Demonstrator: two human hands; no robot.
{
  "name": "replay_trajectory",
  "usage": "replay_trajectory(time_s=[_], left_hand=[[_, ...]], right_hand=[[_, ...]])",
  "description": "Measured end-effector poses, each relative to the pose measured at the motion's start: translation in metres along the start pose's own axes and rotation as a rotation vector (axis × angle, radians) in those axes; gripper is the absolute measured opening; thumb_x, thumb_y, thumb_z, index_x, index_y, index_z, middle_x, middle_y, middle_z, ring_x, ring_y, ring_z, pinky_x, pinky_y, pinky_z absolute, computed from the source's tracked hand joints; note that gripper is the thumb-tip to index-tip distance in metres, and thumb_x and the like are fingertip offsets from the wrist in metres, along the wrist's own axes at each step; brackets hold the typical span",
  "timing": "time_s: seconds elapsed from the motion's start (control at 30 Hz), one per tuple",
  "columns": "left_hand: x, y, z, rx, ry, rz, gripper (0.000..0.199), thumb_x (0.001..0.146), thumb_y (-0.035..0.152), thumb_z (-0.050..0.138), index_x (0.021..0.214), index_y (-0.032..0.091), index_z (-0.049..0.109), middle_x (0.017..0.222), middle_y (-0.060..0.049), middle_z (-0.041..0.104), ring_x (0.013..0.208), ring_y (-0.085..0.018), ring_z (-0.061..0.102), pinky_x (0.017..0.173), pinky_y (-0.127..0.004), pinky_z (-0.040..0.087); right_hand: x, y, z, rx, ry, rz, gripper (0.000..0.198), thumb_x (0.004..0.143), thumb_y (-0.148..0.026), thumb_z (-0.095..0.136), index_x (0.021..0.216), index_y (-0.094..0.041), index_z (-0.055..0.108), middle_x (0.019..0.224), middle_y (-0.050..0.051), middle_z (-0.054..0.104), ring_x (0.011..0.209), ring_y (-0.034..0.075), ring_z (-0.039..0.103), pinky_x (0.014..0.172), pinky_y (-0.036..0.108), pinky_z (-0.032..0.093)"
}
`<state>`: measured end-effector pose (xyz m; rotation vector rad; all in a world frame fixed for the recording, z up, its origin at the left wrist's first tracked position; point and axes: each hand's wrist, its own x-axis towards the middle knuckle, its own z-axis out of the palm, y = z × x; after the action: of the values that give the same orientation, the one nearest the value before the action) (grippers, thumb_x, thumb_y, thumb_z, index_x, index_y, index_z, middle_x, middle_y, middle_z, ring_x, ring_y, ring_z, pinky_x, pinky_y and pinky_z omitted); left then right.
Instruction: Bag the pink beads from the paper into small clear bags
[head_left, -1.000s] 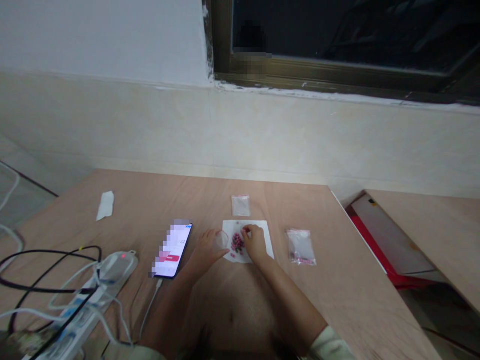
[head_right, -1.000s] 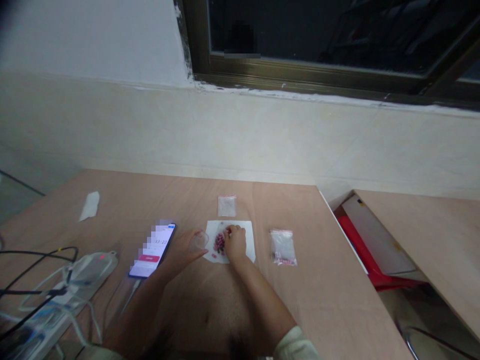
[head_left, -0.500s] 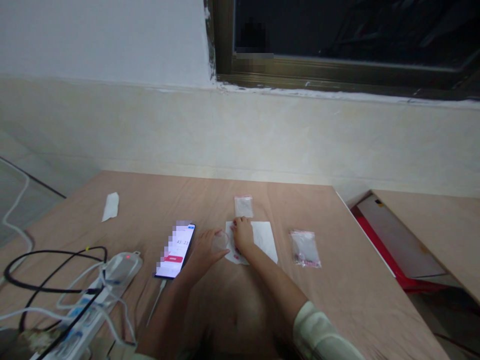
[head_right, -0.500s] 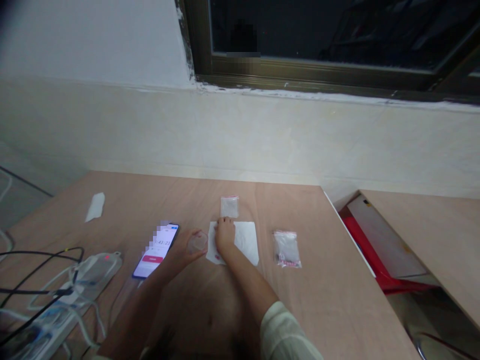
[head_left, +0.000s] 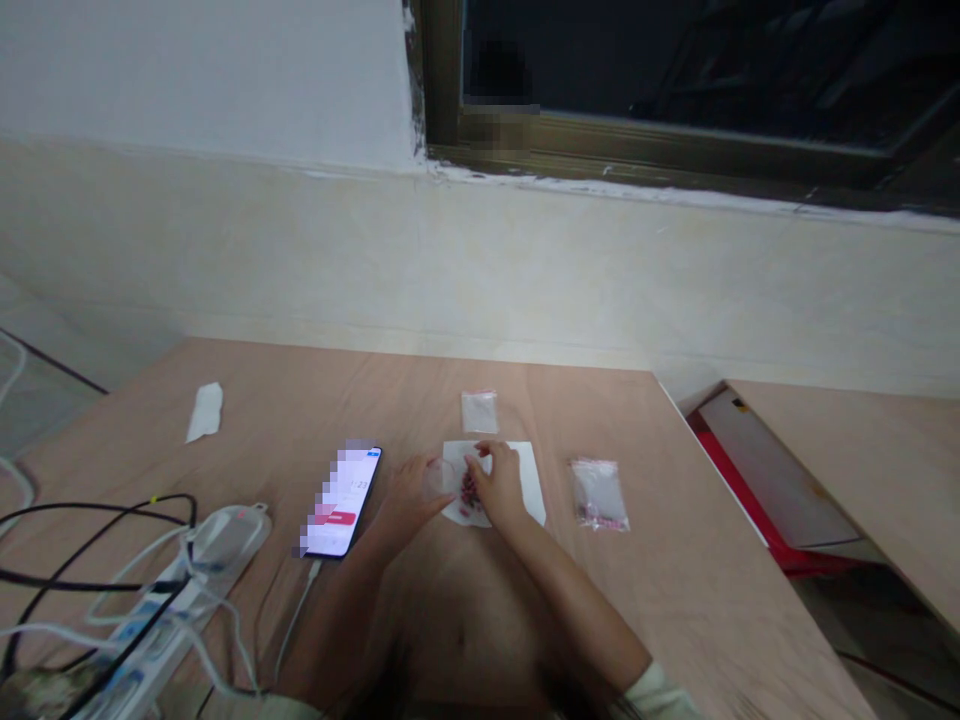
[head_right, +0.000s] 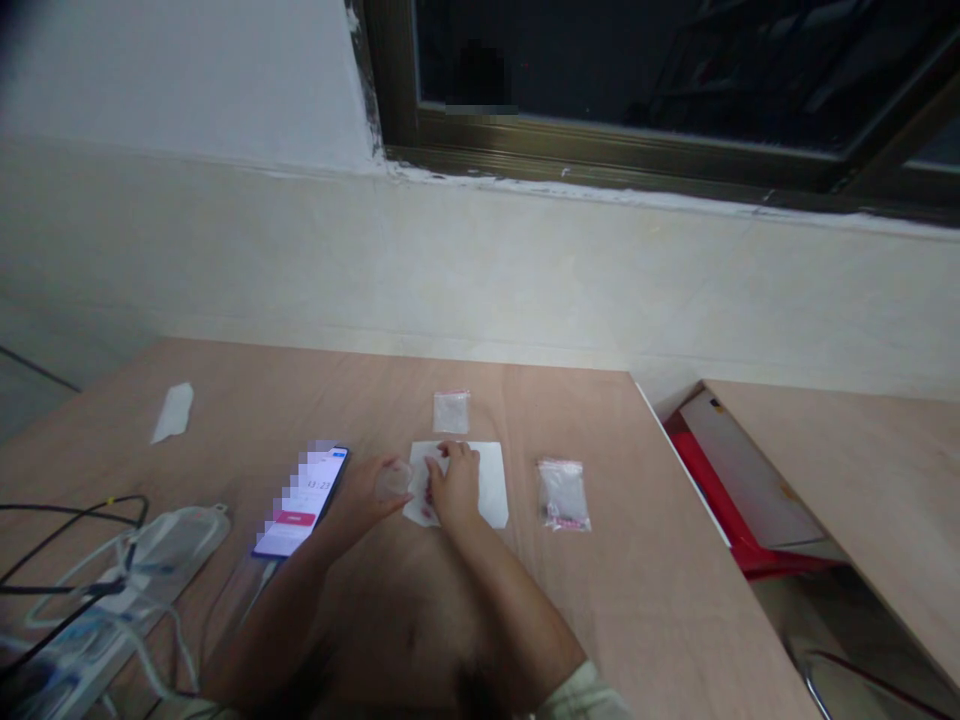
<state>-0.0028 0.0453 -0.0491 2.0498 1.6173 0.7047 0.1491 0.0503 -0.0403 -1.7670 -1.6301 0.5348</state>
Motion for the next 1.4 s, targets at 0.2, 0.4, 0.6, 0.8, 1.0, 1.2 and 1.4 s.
replay_trajectory(time_s=[0.2,0.4,0.6,0.8,1.0,1.2,1.4], left_hand=[[-0.006,0.005,-0.007,-0.017,-0.009,-0.007,0.043,0.06,0.027,0.065,0.099,0.017,0.047,0.099,-0.008,0.056,0.095,-0.022,0.052,0.085,-0.039,0.04],[-0.006,0.002,-0.009,-0.011,-0.021,-0.02,0.045,0.061,0.027,0.064,0.101,0.016,0.045,0.101,-0.009,0.055,0.097,-0.022,0.051,0.086,-0.038,0.04],[-0.006,0.001,-0.005,-0.016,0.013,0.021,0.042,0.061,0.028,0.063,0.099,0.018,0.047,0.098,-0.007,0.057,0.093,-0.022,0.052,0.084,-0.04,0.04],[-0.004,0.01,-0.011,-0.045,-0.041,-0.034,0.045,0.059,0.028,0.063,0.099,0.016,0.047,0.1,-0.008,0.056,0.095,-0.022,0.052,0.084,-0.039,0.04],[0.0,0.015,-0.009,-0.029,-0.036,-0.034,0.041,0.058,0.026,0.064,0.095,0.016,0.05,0.095,-0.01,0.059,0.092,-0.024,0.054,0.084,-0.042,0.04],[-0.001,0.011,-0.008,-0.04,-0.004,-0.036,0.043,0.057,0.026,0.064,0.096,0.016,0.05,0.096,-0.009,0.058,0.092,-0.023,0.054,0.083,-0.04,0.042],[-0.003,0.009,-0.012,-0.019,-0.009,-0.039,0.039,0.059,0.026,0.063,0.094,0.017,0.049,0.095,-0.007,0.057,0.093,-0.022,0.053,0.083,-0.04,0.04]], right_hand=[[-0.003,0.029,0.005,-0.262,-0.119,0.185,0.018,0.074,-0.018,0.05,0.087,-0.012,0.059,0.092,0.014,0.057,0.089,0.025,0.047,0.074,0.031,0.036],[-0.003,0.026,0.009,-0.317,-0.152,0.179,0.014,0.075,-0.014,0.046,0.082,-0.014,0.058,0.088,0.013,0.059,0.087,0.022,0.05,0.067,0.028,0.036],[-0.001,0.021,0.014,-0.399,-0.18,0.199,0.017,0.076,-0.014,0.045,0.087,-0.011,0.057,0.092,0.016,0.057,0.09,0.025,0.048,0.063,0.03,0.037],[0.001,0.017,0.007,-0.343,-0.139,0.157,0.016,0.075,-0.013,0.044,0.082,-0.012,0.059,0.089,0.014,0.058,0.087,0.023,0.048,0.067,0.03,0.036],[-0.004,-0.002,-0.007,0.032,-0.08,-0.121,0.013,0.075,-0.021,0.048,0.074,-0.017,0.06,0.078,0.005,0.06,0.079,0.017,0.049,0.073,0.028,0.036],[0.001,0.003,0.01,-0.21,-0.084,0.086,0.019,0.075,-0.024,0.048,0.087,-0.013,0.058,0.091,0.013,0.058,0.089,0.023,0.047,0.074,0.032,0.036],[0.008,0.006,0.025,-0.428,-0.199,0.162,0.02,0.076,-0.022,0.047,0.089,-0.011,0.057,0.096,0.016,0.057,0.092,0.026,0.048,0.068,0.033,0.037]])
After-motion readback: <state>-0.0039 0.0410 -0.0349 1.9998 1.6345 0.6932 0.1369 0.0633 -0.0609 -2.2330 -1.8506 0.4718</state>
